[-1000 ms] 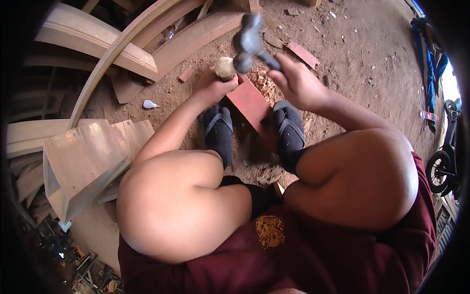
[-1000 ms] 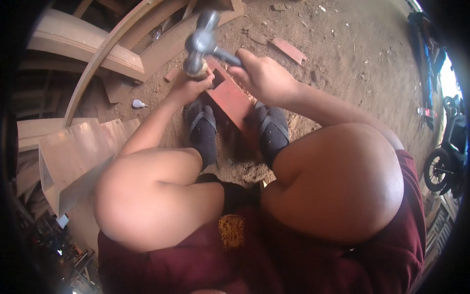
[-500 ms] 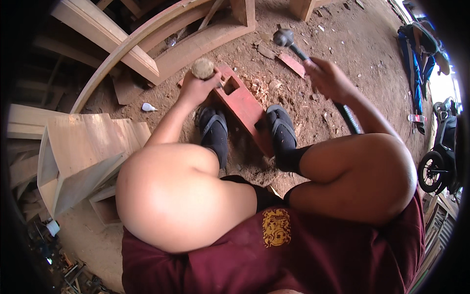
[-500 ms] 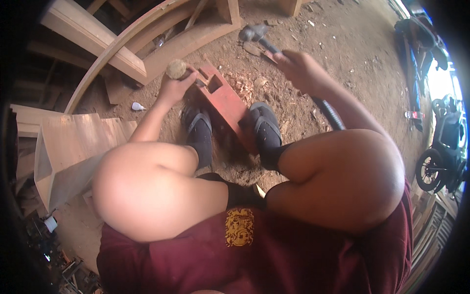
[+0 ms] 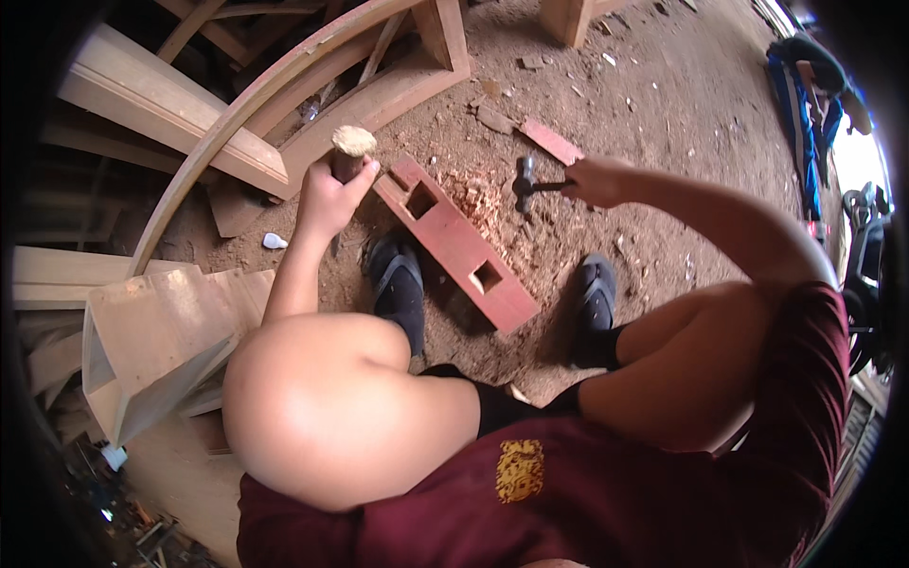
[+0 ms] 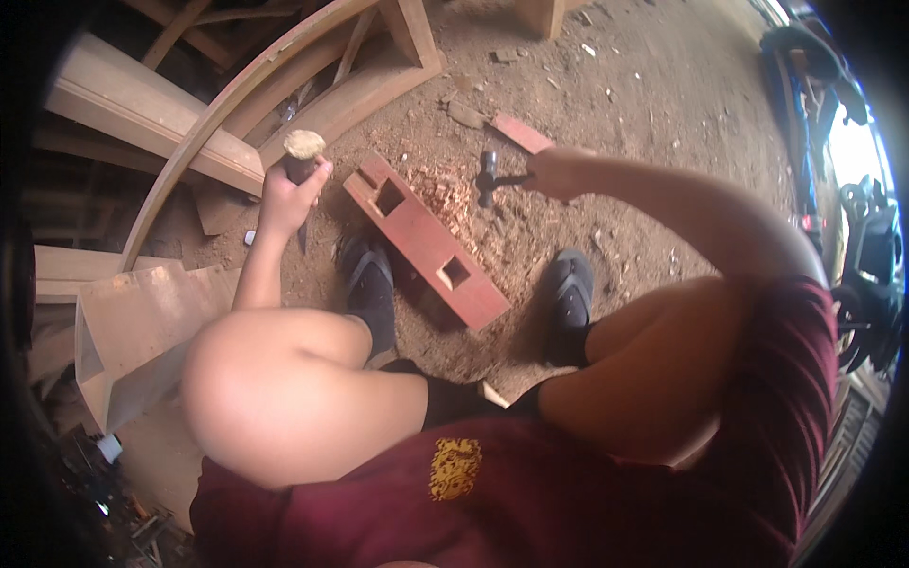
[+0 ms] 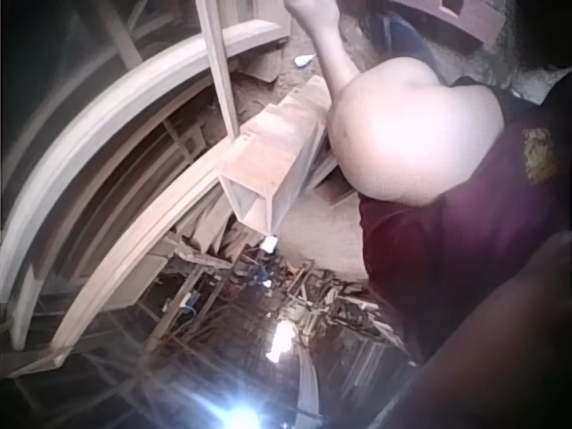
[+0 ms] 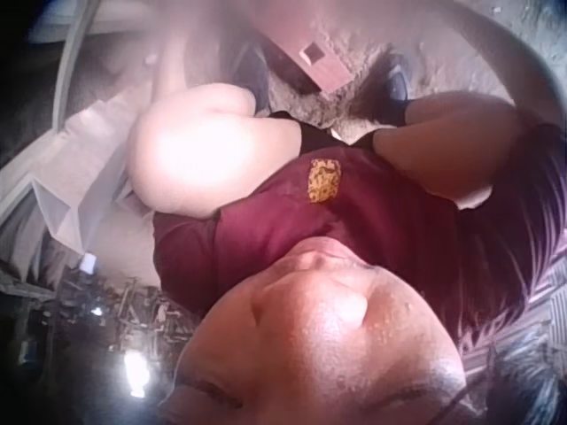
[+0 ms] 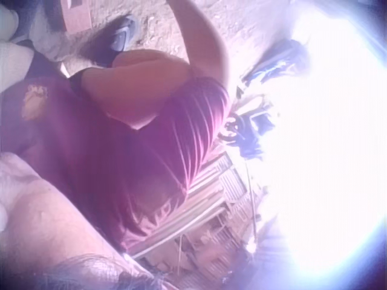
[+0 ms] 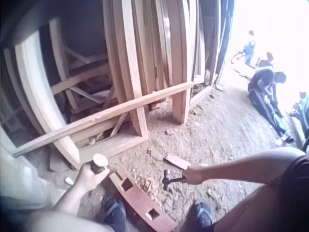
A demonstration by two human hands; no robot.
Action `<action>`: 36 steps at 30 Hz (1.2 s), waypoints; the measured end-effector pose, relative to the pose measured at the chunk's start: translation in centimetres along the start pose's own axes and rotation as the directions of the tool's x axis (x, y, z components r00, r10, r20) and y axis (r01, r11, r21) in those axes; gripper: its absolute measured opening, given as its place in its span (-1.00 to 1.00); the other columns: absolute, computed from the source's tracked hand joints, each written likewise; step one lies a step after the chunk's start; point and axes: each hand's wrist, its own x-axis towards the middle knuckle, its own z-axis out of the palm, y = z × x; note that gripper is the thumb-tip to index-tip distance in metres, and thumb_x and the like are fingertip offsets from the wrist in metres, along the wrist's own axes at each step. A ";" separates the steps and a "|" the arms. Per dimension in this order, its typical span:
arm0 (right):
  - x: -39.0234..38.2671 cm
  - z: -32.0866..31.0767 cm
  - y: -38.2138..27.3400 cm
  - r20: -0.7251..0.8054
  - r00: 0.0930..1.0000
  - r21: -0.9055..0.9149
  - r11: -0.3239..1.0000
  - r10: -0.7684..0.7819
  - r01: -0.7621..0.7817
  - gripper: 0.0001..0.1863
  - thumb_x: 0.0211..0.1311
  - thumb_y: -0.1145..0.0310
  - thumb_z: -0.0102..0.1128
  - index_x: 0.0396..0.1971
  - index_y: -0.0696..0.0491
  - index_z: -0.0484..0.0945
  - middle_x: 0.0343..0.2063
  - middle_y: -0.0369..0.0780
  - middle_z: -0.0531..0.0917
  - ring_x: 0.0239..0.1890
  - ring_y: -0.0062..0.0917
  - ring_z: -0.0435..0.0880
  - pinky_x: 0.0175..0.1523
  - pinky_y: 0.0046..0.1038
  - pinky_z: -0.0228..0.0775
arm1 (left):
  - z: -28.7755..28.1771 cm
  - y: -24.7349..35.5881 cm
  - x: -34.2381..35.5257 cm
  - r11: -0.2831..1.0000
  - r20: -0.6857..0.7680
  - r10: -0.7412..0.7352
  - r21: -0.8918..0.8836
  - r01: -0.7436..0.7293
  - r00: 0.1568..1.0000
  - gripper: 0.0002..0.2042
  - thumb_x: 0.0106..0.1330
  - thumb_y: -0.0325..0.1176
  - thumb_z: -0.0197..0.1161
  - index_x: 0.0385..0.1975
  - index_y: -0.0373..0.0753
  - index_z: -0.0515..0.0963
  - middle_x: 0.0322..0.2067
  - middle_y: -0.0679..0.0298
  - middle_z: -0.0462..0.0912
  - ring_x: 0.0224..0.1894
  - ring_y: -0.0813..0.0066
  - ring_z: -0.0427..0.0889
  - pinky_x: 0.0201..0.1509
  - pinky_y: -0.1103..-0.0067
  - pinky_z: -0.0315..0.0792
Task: The person sits on the ground and uses a hammer to strike a chisel, carving a rectangular recess into a small wooden block. The person repeatedly chips away wood and clears the resulting shavings from the cut.
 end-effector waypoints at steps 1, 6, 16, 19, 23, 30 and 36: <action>2.3 1.2 1.2 -0.017 1.000 -0.067 0.998 0.014 -0.016 -0.53 0.41 -0.02 -0.03 -0.23 0.14 0.58 -0.36 -0.12 0.66 -0.31 -0.29 0.66 -0.25 -0.19 0.48 | 0.3 -0.4 0.3 0.997 -0.013 -0.005 0.083 0.006 1.000 -0.87 0.27 -0.36 0.33 -0.39 -0.25 0.54 -0.63 0.47 0.51 -0.67 0.75 0.42 -0.60 0.69 0.29; 7.7 4.9 6.0 -0.287 0.956 0.176 0.984 0.057 -0.006 -0.63 0.39 0.05 0.04 -0.15 0.07 0.54 -0.39 -0.10 0.66 -0.26 -0.24 0.70 -0.20 -0.17 0.54 | 0.2 -1.7 0.6 0.989 -0.018 -0.129 0.078 0.130 0.992 -0.85 0.26 -0.34 0.35 -0.40 -0.25 0.54 -0.62 0.47 0.51 -0.63 0.76 0.42 -0.57 0.71 0.29; 13.7 3.7 9.4 0.052 0.977 -0.205 0.960 0.206 -0.191 -0.69 0.39 0.13 0.05 -0.09 0.03 0.55 -0.48 -0.20 0.65 -0.44 -0.47 0.68 -0.33 -0.40 0.57 | 1.6 -3.0 1.7 0.975 0.093 -0.224 0.019 0.223 0.970 -0.79 0.20 -0.34 0.37 -0.31 -0.35 0.60 -0.37 0.20 0.70 -0.29 0.46 0.65 -0.14 0.49 0.50; 14.5 0.0 0.1 -0.095 0.994 -0.016 0.999 -0.047 0.046 -0.67 0.41 0.12 0.02 -0.11 0.07 0.58 -0.40 -0.20 0.66 -0.39 -0.50 0.67 -0.25 -0.42 0.57 | 1.3 -3.5 1.6 0.961 0.060 -0.273 -0.027 0.275 0.960 -0.79 0.21 -0.34 0.36 -0.31 -0.36 0.60 -0.39 0.21 0.69 -0.30 0.46 0.66 -0.15 0.49 0.50; 15.5 -1.4 -10.9 0.155 0.933 0.687 0.714 -0.323 0.133 -0.67 0.35 0.23 0.05 0.02 0.04 0.55 -0.38 -0.17 0.68 -0.46 -0.50 0.65 -0.41 -0.42 0.56 | 1.2 -5.8 2.4 0.934 -0.040 -0.351 0.060 0.353 0.935 -0.79 0.23 -0.33 0.33 -0.30 -0.37 0.59 -0.41 0.20 0.70 -0.32 0.46 0.66 -0.18 0.50 0.50; 19.3 1.9 -15.6 0.438 0.828 0.831 0.509 -0.349 -0.225 -0.69 0.31 0.33 -0.05 0.03 0.02 0.42 -0.56 -0.26 0.54 -0.67 -0.63 0.40 -0.63 -0.52 0.28 | 1.6 -8.2 2.1 0.914 -0.112 -0.389 0.075 0.398 0.914 -0.72 0.10 -0.27 0.34 -0.33 -0.38 0.61 -0.44 -0.02 0.69 -0.30 0.18 0.73 -0.20 0.36 0.53; 20.6 2.5 -16.8 0.517 0.787 0.812 0.483 -0.337 -0.327 -0.98 0.23 0.36 0.01 -0.39 -0.05 0.39 -0.62 -0.35 0.51 -0.67 -0.73 0.40 -0.61 -0.59 0.24 | 2.4 -12.1 1.9 0.794 -0.018 -0.550 0.301 0.529 0.835 -0.68 0.03 -0.15 0.28 -0.51 -0.35 0.57 -0.50 -0.05 0.66 -0.34 -0.02 0.70 -0.24 0.24 0.53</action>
